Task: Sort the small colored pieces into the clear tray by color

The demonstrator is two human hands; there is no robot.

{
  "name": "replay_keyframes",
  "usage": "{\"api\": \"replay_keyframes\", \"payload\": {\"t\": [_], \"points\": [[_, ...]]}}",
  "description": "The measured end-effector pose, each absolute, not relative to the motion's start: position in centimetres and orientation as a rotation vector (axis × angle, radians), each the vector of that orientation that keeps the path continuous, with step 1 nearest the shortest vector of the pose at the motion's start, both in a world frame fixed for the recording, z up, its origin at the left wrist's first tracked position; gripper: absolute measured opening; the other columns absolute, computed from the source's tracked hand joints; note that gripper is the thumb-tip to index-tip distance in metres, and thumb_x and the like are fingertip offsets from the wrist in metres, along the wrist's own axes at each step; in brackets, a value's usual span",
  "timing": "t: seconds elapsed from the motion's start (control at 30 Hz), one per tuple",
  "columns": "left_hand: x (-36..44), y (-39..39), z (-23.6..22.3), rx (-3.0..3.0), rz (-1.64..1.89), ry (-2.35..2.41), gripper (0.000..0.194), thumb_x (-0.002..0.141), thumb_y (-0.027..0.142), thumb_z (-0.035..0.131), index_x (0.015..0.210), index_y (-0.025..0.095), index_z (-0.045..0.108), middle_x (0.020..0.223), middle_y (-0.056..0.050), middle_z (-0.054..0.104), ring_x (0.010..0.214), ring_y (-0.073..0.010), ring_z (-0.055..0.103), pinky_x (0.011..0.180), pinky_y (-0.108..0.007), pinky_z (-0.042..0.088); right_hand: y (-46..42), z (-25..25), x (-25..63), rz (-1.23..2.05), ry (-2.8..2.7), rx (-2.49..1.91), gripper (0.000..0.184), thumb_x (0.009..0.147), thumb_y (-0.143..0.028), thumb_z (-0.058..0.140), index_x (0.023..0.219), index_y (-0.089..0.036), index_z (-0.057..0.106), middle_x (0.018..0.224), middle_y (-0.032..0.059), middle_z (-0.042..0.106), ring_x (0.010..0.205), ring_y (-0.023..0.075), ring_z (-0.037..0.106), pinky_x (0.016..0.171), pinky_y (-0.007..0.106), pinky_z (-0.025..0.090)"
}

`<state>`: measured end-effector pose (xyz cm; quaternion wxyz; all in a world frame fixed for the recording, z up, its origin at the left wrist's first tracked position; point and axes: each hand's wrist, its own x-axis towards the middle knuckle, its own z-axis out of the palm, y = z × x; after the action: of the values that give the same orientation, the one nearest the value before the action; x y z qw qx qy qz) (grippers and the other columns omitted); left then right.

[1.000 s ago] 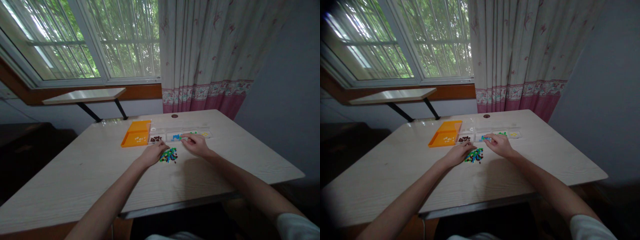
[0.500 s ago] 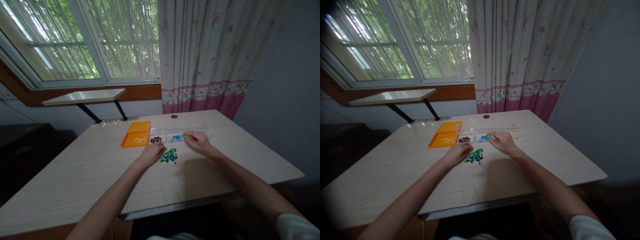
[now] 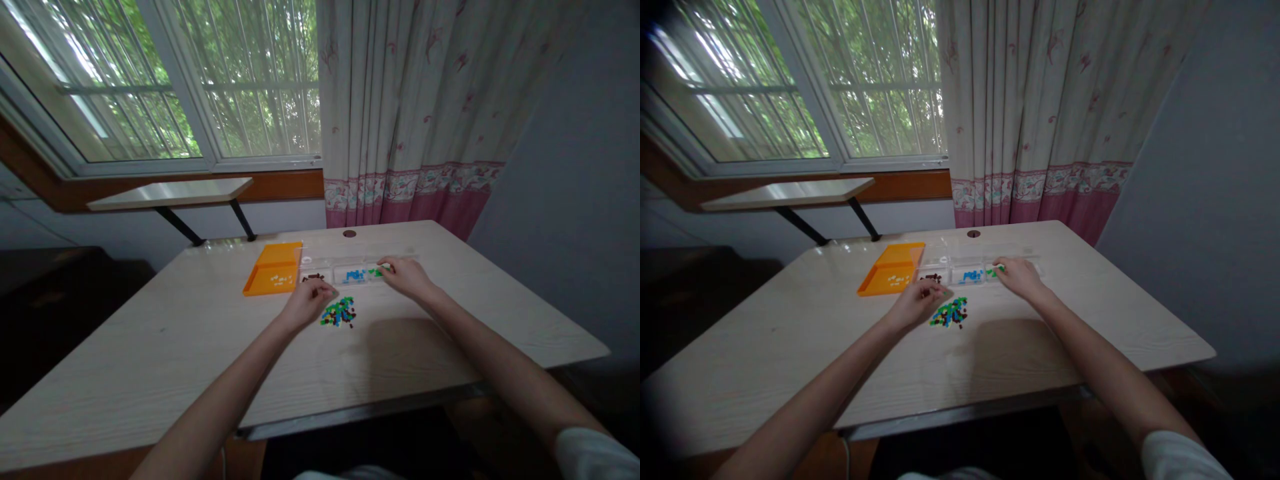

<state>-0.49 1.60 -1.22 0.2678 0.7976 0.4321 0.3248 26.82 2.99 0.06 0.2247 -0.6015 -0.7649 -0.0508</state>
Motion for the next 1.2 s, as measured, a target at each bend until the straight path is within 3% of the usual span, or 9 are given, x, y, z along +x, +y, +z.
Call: {"api": "replay_keyframes", "payload": {"t": [0.3, 0.5, 0.9, 1.07, 1.2], "points": [[1.1, 0.7, -1.4, 1.424, 0.962, 0.991, 0.034, 0.061, 0.040, 0.068, 0.071, 0.009, 0.060, 0.056, 0.000, 0.056, 0.048, -0.0065, 0.045, 0.048, -0.018, 0.031, -0.1, -1.1, 21.2, -0.124, -2.201, -1.073, 0.024, 0.082, -0.032, 0.048, 0.092, -0.020, 0.066, 0.053, -0.0018, 0.060, 0.048, 0.0082, 0.052, 0.053, 0.018, 0.035], [1.5, 0.2, -1.2, 1.346, 0.871, 0.843, 0.038, 0.060, 0.042, 0.071, 0.073, 0.009, 0.059, 0.062, -0.002, 0.057, 0.053, -0.0074, 0.048, 0.051, -0.018, 0.033, -0.3, -1.9, 20.4, -0.239, -2.161, -0.860, 0.021, 0.082, -0.031, 0.050, 0.080, -0.020, 0.067, 0.047, -0.0030, 0.057, 0.044, 0.0069, 0.051, 0.051, 0.018, 0.034], [1.3, 0.3, -1.7, 1.390, 0.728, 0.812, 0.038, 0.066, 0.046, 0.066, 0.077, 0.011, 0.056, 0.052, 0.003, 0.047, 0.040, -0.0028, 0.031, 0.041, -0.018, 0.017, -0.1, -2.4, 20.4, -0.274, -2.161, -0.781, 0.019, 0.081, -0.032, 0.051, 0.079, -0.020, 0.067, 0.046, -0.0040, 0.056, 0.043, 0.0068, 0.049, 0.050, 0.019, 0.033], [1.2, 0.5, -1.6, 1.584, 0.780, 0.854, 0.037, 0.070, 0.047, 0.060, 0.076, 0.011, 0.057, 0.057, 0.000, 0.051, 0.047, -0.0060, 0.039, 0.045, -0.018, 0.027, -0.4, -1.8, 20.5, -0.295, -2.177, -0.796, 0.021, 0.081, -0.032, 0.050, 0.076, -0.020, 0.066, 0.043, -0.0048, 0.052, 0.041, 0.0069, 0.048, 0.049, 0.019, 0.032], [0.7, 0.4, -1.2, 2.094, 0.863, 0.991, 0.026, 0.080, 0.036, 0.050, 0.086, 0.014, 0.062, 0.080, -0.006, 0.058, 0.073, -0.0137, 0.052, 0.066, -0.024, 0.040, -0.3, -1.1, 21.0, -0.255, -2.140, -0.837, 0.021, 0.082, -0.030, 0.049, 0.077, -0.018, 0.065, 0.044, -0.0047, 0.051, 0.042, 0.0060, 0.047, 0.050, 0.018, 0.033]]}}
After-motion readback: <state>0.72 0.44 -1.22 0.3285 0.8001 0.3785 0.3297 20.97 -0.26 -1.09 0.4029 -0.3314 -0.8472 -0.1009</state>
